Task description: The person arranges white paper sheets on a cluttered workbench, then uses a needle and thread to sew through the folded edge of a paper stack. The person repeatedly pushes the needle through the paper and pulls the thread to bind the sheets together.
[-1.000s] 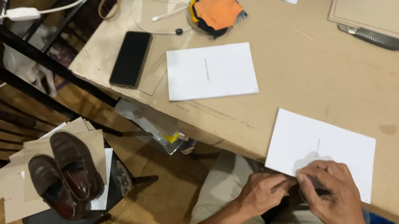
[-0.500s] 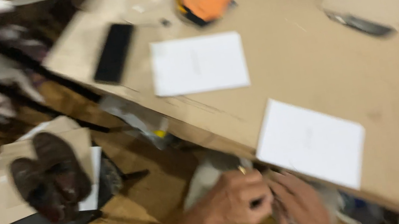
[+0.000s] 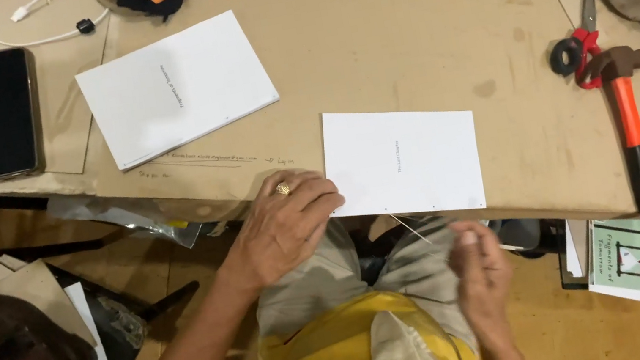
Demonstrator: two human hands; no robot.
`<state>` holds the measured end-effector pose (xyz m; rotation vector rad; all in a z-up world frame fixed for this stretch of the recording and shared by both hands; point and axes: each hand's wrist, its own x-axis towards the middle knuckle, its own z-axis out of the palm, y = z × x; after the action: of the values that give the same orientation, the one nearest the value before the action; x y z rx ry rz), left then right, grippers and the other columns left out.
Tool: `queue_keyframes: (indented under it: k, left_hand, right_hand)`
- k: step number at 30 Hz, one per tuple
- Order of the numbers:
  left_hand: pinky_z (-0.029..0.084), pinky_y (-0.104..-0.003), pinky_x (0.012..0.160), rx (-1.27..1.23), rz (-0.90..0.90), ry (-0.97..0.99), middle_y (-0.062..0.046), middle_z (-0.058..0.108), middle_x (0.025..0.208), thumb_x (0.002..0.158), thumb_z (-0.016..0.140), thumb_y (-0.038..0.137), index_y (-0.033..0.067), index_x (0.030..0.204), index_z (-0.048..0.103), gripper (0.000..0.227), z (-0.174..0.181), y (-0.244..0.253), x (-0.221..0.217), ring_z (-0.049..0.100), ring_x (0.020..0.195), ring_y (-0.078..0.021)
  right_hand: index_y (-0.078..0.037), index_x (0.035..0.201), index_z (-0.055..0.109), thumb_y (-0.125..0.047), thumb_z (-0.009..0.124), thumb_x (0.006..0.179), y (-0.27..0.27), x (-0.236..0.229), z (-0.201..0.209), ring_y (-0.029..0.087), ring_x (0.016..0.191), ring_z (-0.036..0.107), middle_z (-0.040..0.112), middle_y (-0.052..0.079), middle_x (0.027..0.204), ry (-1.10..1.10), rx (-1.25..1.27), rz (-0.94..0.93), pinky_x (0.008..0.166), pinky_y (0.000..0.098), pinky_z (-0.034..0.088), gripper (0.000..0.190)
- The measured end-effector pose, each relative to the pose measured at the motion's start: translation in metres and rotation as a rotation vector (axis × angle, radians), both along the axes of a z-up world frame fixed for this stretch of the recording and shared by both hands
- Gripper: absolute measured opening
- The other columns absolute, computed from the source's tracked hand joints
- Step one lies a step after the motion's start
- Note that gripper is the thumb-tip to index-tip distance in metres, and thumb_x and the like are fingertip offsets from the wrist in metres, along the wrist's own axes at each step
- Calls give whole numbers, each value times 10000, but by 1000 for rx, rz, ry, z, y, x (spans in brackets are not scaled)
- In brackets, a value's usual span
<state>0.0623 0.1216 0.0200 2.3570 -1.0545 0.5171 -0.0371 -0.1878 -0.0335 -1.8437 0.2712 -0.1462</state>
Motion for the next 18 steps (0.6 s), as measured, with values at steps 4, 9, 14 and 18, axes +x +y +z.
queue_keyframes:
  k: [4,9,14,18]
  left_hand:
    - [390,-384,1023,-27,9,-19,23,656,1151,865,702,54,185,1100,677,270,-11,-1,3,629,1096,-167]
    - [371,-409,1028,-113,33,-87,35,692,1162,909,676,47,196,1081,715,231,-27,6,2,655,1105,-164]
    - [465,-492,1043,-143,-8,2,-43,623,1302,910,740,64,187,1176,677,300,-38,8,1,654,1097,-227]
    - [432,-457,1025,-193,42,41,-8,644,1217,1036,555,205,191,1060,639,88,-42,3,2,635,1161,-233]
  right_hand:
    - [-127,1217,640,-319,482,1122,-38,-18,-4,92,799,448,499,-17,944,0,-75,-212,677,258,395,266]
    - [-212,1281,641,-458,471,1153,-109,-14,-78,66,529,386,429,-23,616,154,-244,-319,470,250,273,325]
    - [-330,353,176,-638,352,930,-358,50,-289,144,273,174,180,-69,315,1059,1157,292,349,397,152,677]
    - [-196,613,273,-425,420,937,-356,72,-291,277,475,298,302,77,540,976,962,240,528,475,240,423]
